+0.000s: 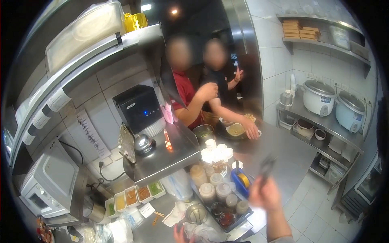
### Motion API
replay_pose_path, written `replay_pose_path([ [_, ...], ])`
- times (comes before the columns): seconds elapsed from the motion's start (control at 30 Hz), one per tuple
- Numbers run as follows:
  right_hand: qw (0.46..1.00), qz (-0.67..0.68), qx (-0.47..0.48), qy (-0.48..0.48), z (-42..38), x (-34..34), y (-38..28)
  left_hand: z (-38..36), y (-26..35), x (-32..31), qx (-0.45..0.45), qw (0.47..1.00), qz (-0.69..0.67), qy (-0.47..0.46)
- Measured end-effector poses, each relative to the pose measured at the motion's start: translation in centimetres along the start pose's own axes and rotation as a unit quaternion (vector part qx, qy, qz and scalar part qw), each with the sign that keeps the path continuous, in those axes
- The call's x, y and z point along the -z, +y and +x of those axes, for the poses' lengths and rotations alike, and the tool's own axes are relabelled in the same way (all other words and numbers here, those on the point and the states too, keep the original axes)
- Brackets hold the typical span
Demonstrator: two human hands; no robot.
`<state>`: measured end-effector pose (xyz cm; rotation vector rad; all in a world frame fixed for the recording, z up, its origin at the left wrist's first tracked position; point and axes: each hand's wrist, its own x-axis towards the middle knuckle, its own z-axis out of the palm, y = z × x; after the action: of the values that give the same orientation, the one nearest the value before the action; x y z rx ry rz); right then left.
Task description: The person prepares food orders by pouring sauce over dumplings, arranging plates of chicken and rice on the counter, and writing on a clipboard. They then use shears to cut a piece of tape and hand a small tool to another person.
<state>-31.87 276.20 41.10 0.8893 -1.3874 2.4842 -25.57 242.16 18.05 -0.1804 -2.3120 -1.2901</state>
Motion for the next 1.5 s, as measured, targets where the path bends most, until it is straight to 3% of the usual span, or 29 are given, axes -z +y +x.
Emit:
replay_pose_path([
  [0.07, 0.973, 0.141, -0.097, -0.158, -0.8, -2.0, 2.8, 1.1, 3.3, 2.9, -0.027, 0.999, 0.021, -0.006],
  [0.13, 0.969, 0.034, -0.086, -0.228, -1.0, -5.0, 4.9, 3.0, 6.4, 4.6, -0.038, 0.998, 0.048, -0.016],
  [0.23, 0.954, -0.044, -0.097, -0.281, -1.2, -8.9, 7.3, 6.9, 11.4, 5.8, -0.104, 0.990, -0.100, -0.010],
  [0.3, 0.886, 0.064, -0.362, -0.284, -2.3, -10.8, 8.9, 8.5, 13.9, 6.5, -0.113, 0.983, -0.145, -0.006],
  [0.33, 0.883, 0.069, -0.367, -0.285, -2.8, -11.2, 9.9, 9.2, 15.5, 6.9, -0.141, 0.977, -0.153, -0.053],
  [0.4, 0.892, 0.079, -0.343, -0.283, -3.2, -11.8, 11.1, 9.0, 16.6, 7.0, -0.174, 0.966, -0.163, -0.096],
  [0.57, 0.910, 0.104, -0.313, -0.250, -4.7, -12.0, 11.8, 7.9, 16.2, 6.5, 0.017, 0.952, -0.272, -0.140],
  [0.63, 0.897, 0.193, -0.352, -0.186, -5.3, -12.2, 11.0, 8.4, 16.6, 6.3, -0.013, 0.955, -0.239, -0.177],
  [0.8, 0.910, 0.180, -0.354, -0.115, -7.1, -12.4, 9.5, 8.8, 19.0, 6.2, -0.038, 0.928, -0.228, -0.293],
  [0.87, 0.969, -0.017, -0.213, -0.127, -7.7, -13.1, 8.2, 8.6, 18.8, 5.9, 0.002, 0.899, -0.325, -0.294],
  [0.93, 0.967, -0.056, -0.228, -0.096, -9.4, -13.0, 8.1, 8.7, 18.7, 6.0, 0.039, 0.889, -0.333, -0.312],
  [1.0, 0.957, -0.082, -0.274, -0.045, -10.9, -13.2, 7.6, 9.4, 18.4, 4.9, -0.091, 0.875, -0.322, -0.350],
  [1.07, 0.949, 0.076, -0.299, 0.073, -12.3, -14.1, 7.2, 9.1, 18.8, 3.6, -0.054, 0.833, -0.372, -0.406],
  [1.13, 0.959, 0.104, -0.245, 0.092, -12.9, -13.9, 6.9, 8.8, 19.6, 3.1, -0.037, 0.786, -0.356, -0.504],
  [1.2, 0.958, 0.113, -0.235, 0.116, -13.4, -14.6, 5.9, 8.1, 19.8, 2.5, 0.030, 0.733, -0.430, -0.526],
  [1.27, 0.959, 0.118, -0.218, 0.137, -14.4, -15.6, 5.1, 7.0, 19.7, 2.0, 0.045, 0.716, -0.449, -0.533],
  [1.37, 0.957, -0.037, -0.211, 0.197, -15.1, -17.0, 4.1, 5.1, 18.1, 1.2, 0.028, 0.715, -0.447, -0.536],
  [1.4, 0.949, -0.117, -0.215, 0.200, -15.3, -17.2, 4.0, 5.7, 18.9, 1.3, 0.004, 0.726, -0.432, -0.535],
  [1.43, 0.944, -0.159, -0.229, 0.178, -16.0, -16.3, 4.5, 5.9, 19.8, 2.0, 0.027, 0.694, -0.465, -0.550],
  [1.47, 0.946, -0.166, -0.221, 0.167, -15.5, -15.6, 4.0, 6.3, 20.0, 1.8, 0.013, 0.699, -0.466, -0.543],
  [1.5, 0.906, -0.350, -0.203, 0.122, -15.0, -15.0, 3.3, 6.4, 19.8, 1.5, -0.026, 0.733, -0.483, -0.479],
])
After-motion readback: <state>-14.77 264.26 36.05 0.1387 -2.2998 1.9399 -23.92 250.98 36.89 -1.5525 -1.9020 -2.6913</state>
